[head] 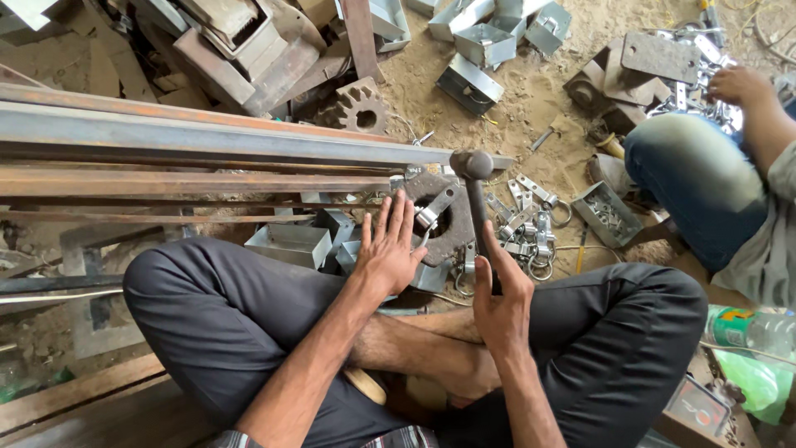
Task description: The person assembles small metal box-like components by hammering and using hand tools while seated on the floor.
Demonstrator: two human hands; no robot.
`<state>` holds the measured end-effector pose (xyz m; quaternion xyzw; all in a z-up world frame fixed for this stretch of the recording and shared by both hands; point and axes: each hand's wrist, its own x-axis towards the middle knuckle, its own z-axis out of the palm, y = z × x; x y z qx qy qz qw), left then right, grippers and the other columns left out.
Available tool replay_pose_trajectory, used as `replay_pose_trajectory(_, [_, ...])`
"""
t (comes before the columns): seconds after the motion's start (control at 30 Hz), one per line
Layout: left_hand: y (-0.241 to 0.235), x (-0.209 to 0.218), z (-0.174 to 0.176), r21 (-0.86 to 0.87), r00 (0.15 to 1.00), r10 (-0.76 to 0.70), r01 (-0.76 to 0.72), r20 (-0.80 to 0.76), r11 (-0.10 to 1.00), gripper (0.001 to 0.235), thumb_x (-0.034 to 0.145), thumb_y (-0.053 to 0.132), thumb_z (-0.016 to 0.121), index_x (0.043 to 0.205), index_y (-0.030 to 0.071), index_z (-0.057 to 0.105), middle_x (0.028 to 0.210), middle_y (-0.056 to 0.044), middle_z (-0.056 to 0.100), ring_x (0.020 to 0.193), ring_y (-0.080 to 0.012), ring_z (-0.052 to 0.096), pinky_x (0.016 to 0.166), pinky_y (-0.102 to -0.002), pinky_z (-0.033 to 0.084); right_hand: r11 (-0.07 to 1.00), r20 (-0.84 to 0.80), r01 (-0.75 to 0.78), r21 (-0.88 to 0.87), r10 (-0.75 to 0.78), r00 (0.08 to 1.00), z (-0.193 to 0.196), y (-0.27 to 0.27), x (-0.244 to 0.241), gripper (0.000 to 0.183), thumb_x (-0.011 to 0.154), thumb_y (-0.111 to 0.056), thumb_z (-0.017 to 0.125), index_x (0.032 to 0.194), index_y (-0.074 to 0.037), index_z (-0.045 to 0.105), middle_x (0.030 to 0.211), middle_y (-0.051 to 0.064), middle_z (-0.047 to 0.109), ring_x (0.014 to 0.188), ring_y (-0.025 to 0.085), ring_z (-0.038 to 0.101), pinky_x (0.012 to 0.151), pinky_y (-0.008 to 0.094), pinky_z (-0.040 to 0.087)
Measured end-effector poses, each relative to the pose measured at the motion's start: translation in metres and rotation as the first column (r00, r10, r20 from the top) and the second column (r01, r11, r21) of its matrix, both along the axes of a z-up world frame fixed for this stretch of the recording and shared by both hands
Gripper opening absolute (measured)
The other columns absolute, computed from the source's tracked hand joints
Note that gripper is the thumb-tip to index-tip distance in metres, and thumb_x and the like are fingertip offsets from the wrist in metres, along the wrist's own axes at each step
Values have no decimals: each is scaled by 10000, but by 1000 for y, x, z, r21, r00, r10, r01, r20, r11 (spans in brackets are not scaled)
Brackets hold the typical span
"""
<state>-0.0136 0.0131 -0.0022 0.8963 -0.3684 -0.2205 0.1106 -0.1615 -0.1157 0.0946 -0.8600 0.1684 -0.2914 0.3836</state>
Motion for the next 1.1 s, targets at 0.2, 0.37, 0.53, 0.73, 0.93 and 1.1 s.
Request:
replay_pose_trajectory(0.2, [2, 1, -6, 19, 998, -45, 44, 45, 999, 900, 1007, 488, 493, 1612, 22, 18, 1711, -153, -75, 1578, -350, -45, 1232, -602, 45, 958, -385, 177, 227, -78, 920, -9, -2, 13, 513, 962, -95, 649, 1459, -195, 573, 1125, 272, 701, 906, 241, 739, 737, 387, 558])
replay_pose_trajectory(0.37, [6, 5, -12, -14, 998, -53, 54, 42, 998, 931, 980, 492, 507, 1608, 31, -4, 1706, -149, -77, 1570, -350, -60, 1216, -610, 78, 942, -331, 149, 302, -43, 943, -5, -4, 9, 523, 968, -91, 640, 1471, -216, 566, 888, 264, 649, 749, 216, 584, 716, 358, 542])
replay_pose_trajectory(0.53, [8, 7, -6, -24, 999, -28, 28, -27, 999, 927, 979, 481, 495, 1619, 61, -28, 1707, -132, -97, 1563, -349, -70, 1204, -614, 89, 928, -316, 142, 343, -28, 948, 3, -6, 4, 503, 976, -107, 656, 1460, -219, 578, 793, 257, 601, 635, 208, 458, 650, 348, 501])
replay_pose_trajectory(0.73, [8, 8, -8, 57, 999, -44, 45, -19, 997, 917, 977, 502, 467, 1609, 80, -45, 1704, -111, -124, 1572, -337, -82, 1222, -590, 100, 887, -166, 106, 449, -34, 986, 10, 0, -1, 518, 1008, -97, 628, 1506, -214, 545, 857, 188, 639, 721, 140, 512, 638, 340, 505])
replay_pose_trajectory(0.93, [10, 14, -25, 29, 997, -74, 73, 32, 997, 934, 952, 543, 442, 1597, 57, -28, 1691, -127, -142, 1552, -361, -108, 1191, -596, 136, 865, -455, 236, 443, -10, 891, 22, -3, 4, 548, 976, -121, 630, 1500, -257, 546, 713, 244, 555, 601, 291, 524, 628, 396, 491])
replay_pose_trajectory(1.1, [8, 16, -25, 108, 998, -69, 67, 13, 992, 950, 947, 620, 401, 1600, 84, -33, 1704, -101, -155, 1565, -328, -122, 1206, -585, 117, 936, -257, 77, 343, 14, 966, 17, 0, 1, 576, 961, -91, 639, 1514, -203, 522, 973, 240, 709, 891, 422, 681, 766, 467, 519])
